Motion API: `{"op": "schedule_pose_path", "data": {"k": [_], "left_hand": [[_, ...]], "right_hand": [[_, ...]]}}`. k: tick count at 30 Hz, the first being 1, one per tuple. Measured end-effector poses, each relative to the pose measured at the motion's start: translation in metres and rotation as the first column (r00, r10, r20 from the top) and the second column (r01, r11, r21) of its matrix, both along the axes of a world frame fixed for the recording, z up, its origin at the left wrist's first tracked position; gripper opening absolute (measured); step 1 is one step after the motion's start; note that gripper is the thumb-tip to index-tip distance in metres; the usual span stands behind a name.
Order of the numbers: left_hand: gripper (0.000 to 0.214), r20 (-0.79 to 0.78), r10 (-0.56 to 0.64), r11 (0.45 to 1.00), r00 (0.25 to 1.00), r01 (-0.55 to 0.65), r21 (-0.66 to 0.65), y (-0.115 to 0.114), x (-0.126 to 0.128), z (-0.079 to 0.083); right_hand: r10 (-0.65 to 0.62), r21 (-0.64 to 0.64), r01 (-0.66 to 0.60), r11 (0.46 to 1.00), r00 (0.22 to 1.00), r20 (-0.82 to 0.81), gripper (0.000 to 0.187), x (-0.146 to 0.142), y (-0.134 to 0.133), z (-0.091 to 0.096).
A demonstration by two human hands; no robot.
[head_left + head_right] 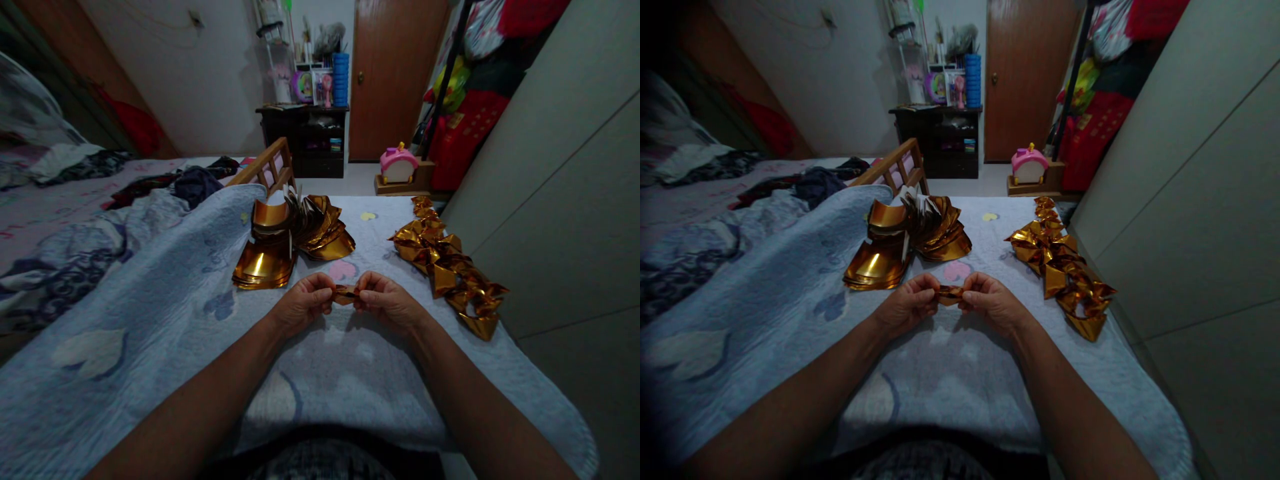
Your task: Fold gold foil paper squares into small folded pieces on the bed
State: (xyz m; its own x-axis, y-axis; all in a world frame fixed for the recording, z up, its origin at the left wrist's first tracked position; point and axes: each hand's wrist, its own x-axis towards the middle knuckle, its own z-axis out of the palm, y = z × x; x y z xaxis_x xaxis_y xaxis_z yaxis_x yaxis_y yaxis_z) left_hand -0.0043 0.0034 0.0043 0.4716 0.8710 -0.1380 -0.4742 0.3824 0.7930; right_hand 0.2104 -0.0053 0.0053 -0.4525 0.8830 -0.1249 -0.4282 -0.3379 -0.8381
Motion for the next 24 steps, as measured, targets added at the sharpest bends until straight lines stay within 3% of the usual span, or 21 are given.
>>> {"op": "schedule_pose_path", "data": {"k": [14, 24], "left_hand": [[0.034, -0.032, -0.044, 0.999, 0.999, 0.044, 0.013, 0.0001, -0.0015, -0.0001], [0.034, -0.001, 0.044, 0.998, 0.999, -0.044, -0.055, 0.0007, 0.0010, 0.0049]], "right_hand": [[0.004, 0.007, -0.004, 1.000, 1.000, 0.020, 0.031, 0.0013, -0.0002, -0.0011], [-0.010, 0.009, 0.010, 1.000, 1.000, 0.001, 0.035, -0.0020, -0.0005, -0.0003]]}}
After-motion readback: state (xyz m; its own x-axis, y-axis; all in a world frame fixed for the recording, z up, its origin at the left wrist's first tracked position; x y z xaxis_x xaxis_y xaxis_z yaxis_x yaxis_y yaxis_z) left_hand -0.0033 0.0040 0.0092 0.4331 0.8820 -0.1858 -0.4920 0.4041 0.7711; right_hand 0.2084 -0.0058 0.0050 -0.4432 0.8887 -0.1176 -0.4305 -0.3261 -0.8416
